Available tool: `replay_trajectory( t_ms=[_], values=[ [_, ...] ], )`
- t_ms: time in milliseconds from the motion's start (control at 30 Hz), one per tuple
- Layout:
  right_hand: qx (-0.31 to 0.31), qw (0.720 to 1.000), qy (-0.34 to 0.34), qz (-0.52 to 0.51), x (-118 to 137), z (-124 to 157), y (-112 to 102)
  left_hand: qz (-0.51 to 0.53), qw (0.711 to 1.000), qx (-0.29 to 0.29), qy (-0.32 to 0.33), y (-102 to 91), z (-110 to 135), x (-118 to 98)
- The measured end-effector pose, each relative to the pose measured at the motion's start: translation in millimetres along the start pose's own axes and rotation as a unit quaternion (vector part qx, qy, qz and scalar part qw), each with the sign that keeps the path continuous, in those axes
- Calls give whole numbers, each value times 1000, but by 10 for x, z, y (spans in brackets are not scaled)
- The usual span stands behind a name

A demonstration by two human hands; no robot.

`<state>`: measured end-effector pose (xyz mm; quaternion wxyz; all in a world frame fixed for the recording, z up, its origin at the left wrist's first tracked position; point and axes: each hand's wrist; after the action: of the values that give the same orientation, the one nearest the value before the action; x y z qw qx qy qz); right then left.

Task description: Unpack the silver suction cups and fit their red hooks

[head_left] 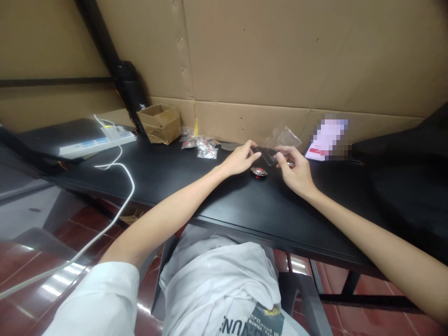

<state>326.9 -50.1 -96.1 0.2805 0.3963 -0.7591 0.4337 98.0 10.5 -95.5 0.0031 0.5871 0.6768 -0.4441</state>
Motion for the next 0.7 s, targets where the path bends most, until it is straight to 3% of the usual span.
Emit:
replay_trajectory(
  t_ms=[167,300,400,467,567,633,700],
  values=[
    [93,995,-19,-8,18,27,21,2,999,-36,-14,29,-15,-8],
    [107,994,-3,-26,-39,-5,28,74,988,-101,-94,12,-57,-79],
    [101,994,14,-30,-89,-32,26,201,949,-168,-177,-58,-102,-123],
    [98,995,12,-25,-96,-29,23,236,912,-270,-201,-137,-136,-125],
    [103,995,-11,-11,-64,5,21,215,855,-444,-161,-296,-187,-115],
    [109,994,-27,0,-34,30,23,209,832,-497,-129,-403,-214,-123],
    [112,993,-38,9,-11,47,27,231,820,-509,-125,-484,-225,-140]
  ],
)
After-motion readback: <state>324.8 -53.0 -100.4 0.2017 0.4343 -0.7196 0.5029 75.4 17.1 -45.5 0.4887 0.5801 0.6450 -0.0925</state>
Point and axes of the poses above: each hand's wrist, its own z-axis away from the middle knuckle, its own y-axis out of the palm, x = y × z, and after that the axes turned 13 degrees about y, right-handed
